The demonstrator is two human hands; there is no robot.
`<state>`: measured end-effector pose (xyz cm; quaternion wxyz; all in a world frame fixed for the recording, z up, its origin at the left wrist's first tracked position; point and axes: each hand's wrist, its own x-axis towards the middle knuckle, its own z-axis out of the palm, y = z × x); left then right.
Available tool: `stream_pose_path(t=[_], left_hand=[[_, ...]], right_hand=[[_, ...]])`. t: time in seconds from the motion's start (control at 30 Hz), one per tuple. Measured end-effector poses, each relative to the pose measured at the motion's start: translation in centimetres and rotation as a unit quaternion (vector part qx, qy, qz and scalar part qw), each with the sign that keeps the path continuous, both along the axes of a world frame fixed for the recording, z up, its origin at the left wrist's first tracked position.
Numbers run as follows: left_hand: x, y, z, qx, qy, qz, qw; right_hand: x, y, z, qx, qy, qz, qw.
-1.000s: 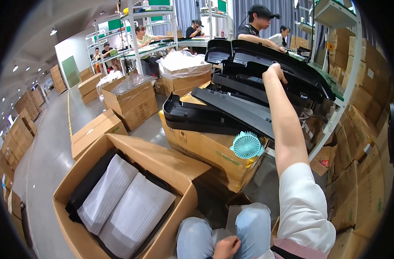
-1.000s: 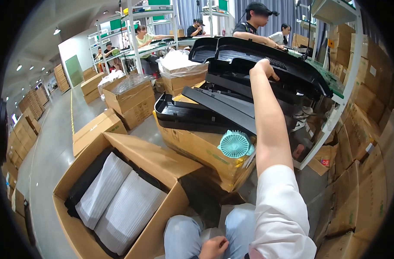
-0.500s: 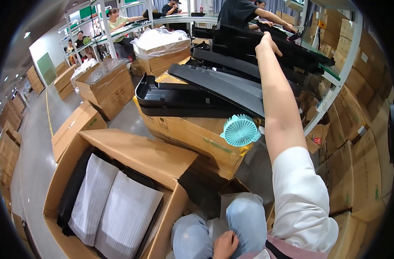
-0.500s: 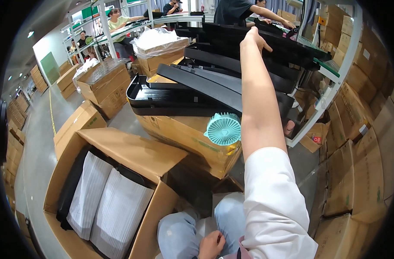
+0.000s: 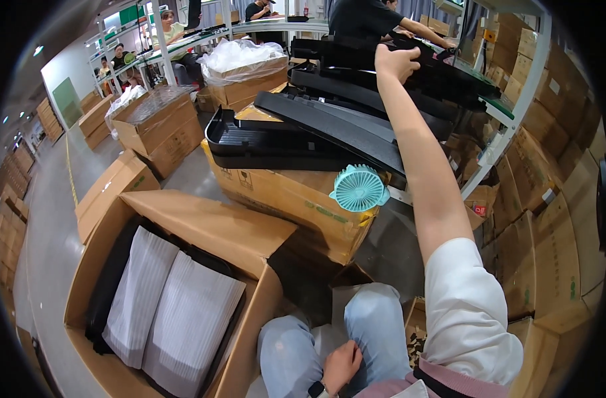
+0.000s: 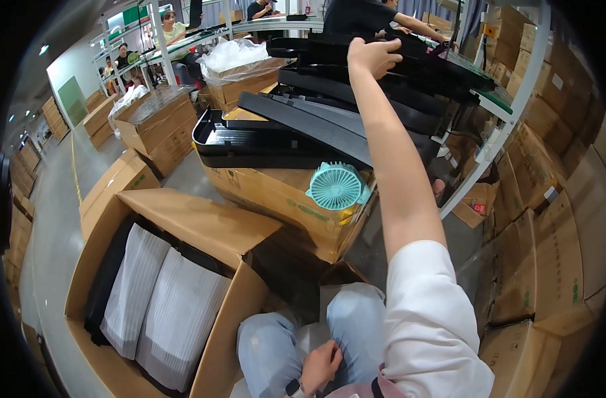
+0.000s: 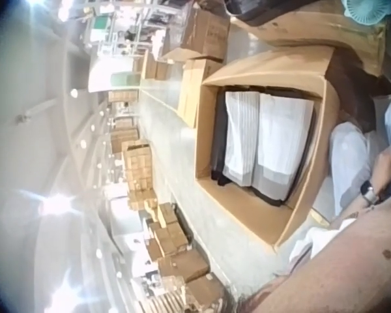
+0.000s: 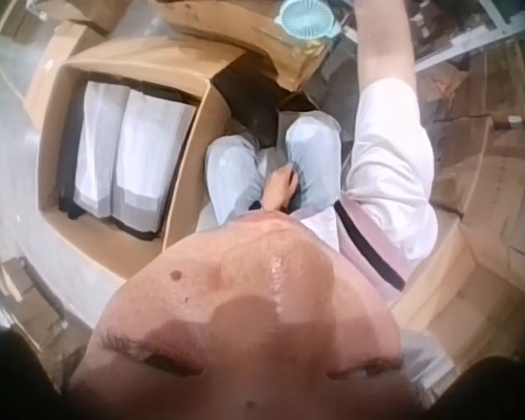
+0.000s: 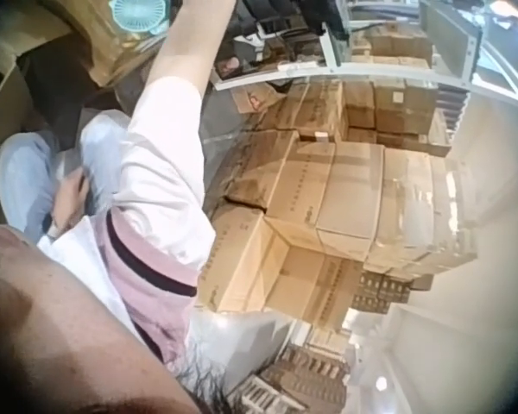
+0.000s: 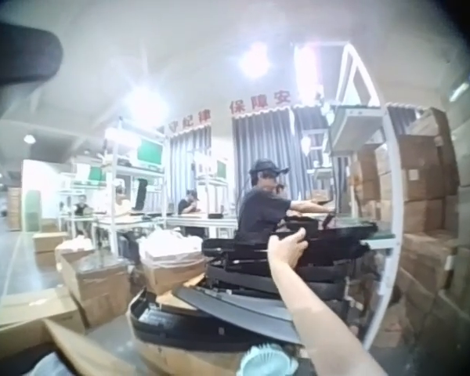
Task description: Apply adhesive pads to black plastic components and pack them into a cardboard box.
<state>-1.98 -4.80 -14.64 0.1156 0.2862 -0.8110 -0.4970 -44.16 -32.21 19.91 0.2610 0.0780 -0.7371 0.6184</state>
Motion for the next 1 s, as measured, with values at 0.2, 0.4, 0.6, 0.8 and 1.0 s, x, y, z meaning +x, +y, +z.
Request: stream_pose_path(t=[0.2,0.4,0.6,0.8,1.0], left_hand=[[-0.1,0.5,-0.1,-0.06,0.01,-0.062,0.996],[1.4,1.1,4.0,-0.075,0.126,-0.037,0.988],[9.5,-3.8,15.1,-0.434,0.173,0.111,0.877],[18.1,-15.7,19.6,-0.521,-0.088,0.28,0.802],[31.1,-26.5,4.6,-0.328,-0.424,0.359,0.764]], right_hand=[[8.8,0.7,-0.1,0.033,0.295,0.241,0.924],[24.7,12.7,-5.6,0.107,0.341,0.541,0.761],[31.3,20.6,-19.8,0.087,0.514,0.55,0.652],[30.8,23.8,-28.7,0.157,0.136,0.601,0.772],[28.6,24.4,-30.2,0.184,0.09,0.597,0.776]])
